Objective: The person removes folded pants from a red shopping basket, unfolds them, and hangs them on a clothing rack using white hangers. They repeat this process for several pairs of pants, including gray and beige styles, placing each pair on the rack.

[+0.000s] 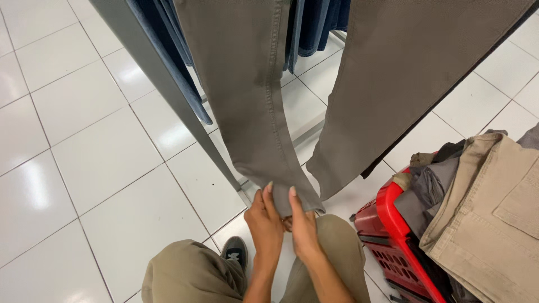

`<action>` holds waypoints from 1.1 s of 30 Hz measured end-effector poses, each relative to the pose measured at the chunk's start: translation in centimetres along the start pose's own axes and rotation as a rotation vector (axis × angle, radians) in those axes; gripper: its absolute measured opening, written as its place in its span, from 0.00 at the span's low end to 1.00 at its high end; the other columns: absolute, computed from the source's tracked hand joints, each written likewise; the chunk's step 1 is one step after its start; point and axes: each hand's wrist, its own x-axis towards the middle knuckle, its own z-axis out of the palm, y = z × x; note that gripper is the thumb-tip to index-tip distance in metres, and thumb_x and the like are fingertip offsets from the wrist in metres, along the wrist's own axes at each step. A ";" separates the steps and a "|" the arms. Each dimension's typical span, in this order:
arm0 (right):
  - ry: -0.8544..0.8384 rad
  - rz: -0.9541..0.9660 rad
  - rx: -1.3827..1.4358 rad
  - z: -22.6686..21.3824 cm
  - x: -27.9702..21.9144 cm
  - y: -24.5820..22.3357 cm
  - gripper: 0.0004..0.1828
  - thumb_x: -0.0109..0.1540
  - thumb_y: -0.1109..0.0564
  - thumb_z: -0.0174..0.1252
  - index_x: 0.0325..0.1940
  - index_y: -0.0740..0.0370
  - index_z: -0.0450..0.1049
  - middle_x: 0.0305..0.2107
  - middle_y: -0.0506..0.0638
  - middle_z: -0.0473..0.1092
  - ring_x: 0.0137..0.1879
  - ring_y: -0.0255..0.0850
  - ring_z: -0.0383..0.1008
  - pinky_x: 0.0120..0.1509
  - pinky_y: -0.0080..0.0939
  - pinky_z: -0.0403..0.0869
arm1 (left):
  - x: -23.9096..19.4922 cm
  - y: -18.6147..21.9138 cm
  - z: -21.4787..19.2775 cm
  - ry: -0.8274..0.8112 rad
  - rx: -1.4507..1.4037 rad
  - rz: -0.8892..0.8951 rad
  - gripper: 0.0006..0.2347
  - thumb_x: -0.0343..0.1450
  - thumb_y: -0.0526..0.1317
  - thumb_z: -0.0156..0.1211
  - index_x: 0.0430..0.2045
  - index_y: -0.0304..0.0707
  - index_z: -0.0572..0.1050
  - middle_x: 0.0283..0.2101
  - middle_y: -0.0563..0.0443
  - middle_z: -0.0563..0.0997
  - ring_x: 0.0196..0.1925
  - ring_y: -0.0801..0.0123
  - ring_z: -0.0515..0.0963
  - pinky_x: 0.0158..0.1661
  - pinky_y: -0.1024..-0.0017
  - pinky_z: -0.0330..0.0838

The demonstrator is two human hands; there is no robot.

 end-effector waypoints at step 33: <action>0.531 -0.638 -1.016 -16.9 26.1 5.3 0.26 0.67 0.39 0.45 0.30 0.59 0.75 0.31 0.60 0.76 0.42 0.61 0.76 0.51 0.60 0.70 | 15.5 14.2 2.6 -0.074 -0.516 -0.518 0.40 0.67 0.62 0.40 0.74 0.64 0.29 0.78 0.55 0.47 0.73 0.48 0.63 0.70 0.53 0.50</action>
